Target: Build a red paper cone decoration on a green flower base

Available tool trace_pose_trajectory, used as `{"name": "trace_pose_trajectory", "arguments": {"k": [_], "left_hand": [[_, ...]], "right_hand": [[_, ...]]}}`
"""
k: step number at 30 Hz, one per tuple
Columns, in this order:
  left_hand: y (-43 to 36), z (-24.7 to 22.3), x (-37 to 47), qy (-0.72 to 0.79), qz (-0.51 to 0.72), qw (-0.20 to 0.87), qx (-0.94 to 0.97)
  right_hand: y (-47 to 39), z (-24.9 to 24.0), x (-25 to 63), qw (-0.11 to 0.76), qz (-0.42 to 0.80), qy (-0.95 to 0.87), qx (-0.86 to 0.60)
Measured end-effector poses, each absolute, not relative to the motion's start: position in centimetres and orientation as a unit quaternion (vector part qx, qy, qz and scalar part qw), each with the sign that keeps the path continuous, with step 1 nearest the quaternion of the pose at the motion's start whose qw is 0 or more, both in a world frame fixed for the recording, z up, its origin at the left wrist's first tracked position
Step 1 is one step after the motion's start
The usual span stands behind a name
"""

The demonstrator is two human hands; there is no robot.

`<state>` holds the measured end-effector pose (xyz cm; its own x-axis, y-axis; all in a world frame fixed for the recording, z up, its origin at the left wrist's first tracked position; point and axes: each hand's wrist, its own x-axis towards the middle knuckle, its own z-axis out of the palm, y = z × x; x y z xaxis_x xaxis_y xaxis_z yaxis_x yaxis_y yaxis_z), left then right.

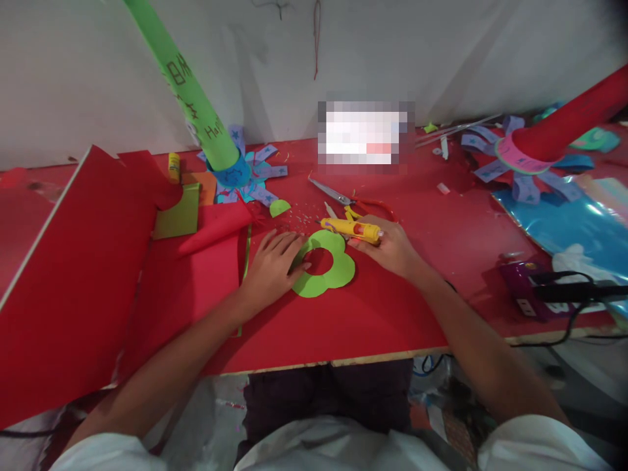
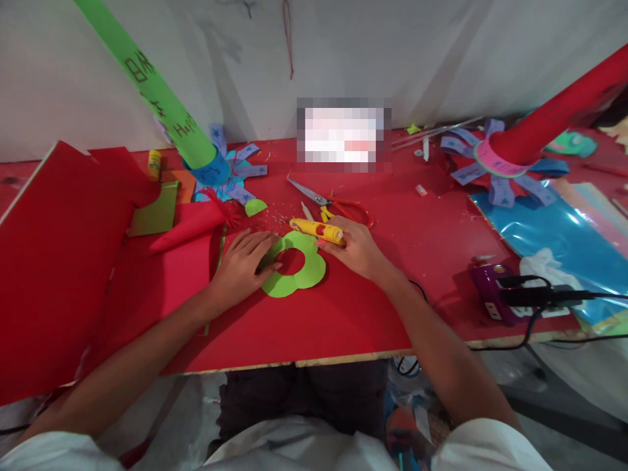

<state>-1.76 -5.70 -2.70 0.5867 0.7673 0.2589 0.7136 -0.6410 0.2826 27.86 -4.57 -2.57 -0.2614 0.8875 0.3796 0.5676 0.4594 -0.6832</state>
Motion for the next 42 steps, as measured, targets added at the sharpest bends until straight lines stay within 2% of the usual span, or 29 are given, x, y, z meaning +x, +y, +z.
{"name": "trace_pose_trajectory", "arguments": {"k": [11,18,26,32,35,38,42], "left_hand": [[-5.0,-3.2,-2.1,0.409,0.192,0.172,0.875],[-4.7,-3.1,-2.3,0.445,0.224,0.14,0.856],[-5.3,-3.2,-2.1,0.367,0.111,0.101,0.918],[-5.6,-2.8,-1.9,0.338,0.089,0.081,0.934],[-5.7,-2.6,-1.8,0.374,0.114,0.08,0.917],[-5.4,-2.2,-2.0,0.47,0.15,0.059,0.868],[-4.9,-2.0,-2.4,0.514,0.136,0.023,0.846]], "right_hand": [[-4.6,-2.4,28.1,0.379,0.202,-0.762,-0.485],[-4.5,-2.4,28.1,0.373,0.197,-0.771,-0.477],[-4.5,-2.6,28.5,0.375,0.196,-0.76,-0.493],[-4.4,-2.7,28.5,0.373,0.206,-0.763,-0.486],[-4.4,-2.7,28.4,0.373,0.199,-0.76,-0.494],[-4.4,-2.6,28.4,0.372,0.205,-0.757,-0.496],[-4.6,-2.3,28.4,0.371,0.225,-0.752,-0.496]]}}
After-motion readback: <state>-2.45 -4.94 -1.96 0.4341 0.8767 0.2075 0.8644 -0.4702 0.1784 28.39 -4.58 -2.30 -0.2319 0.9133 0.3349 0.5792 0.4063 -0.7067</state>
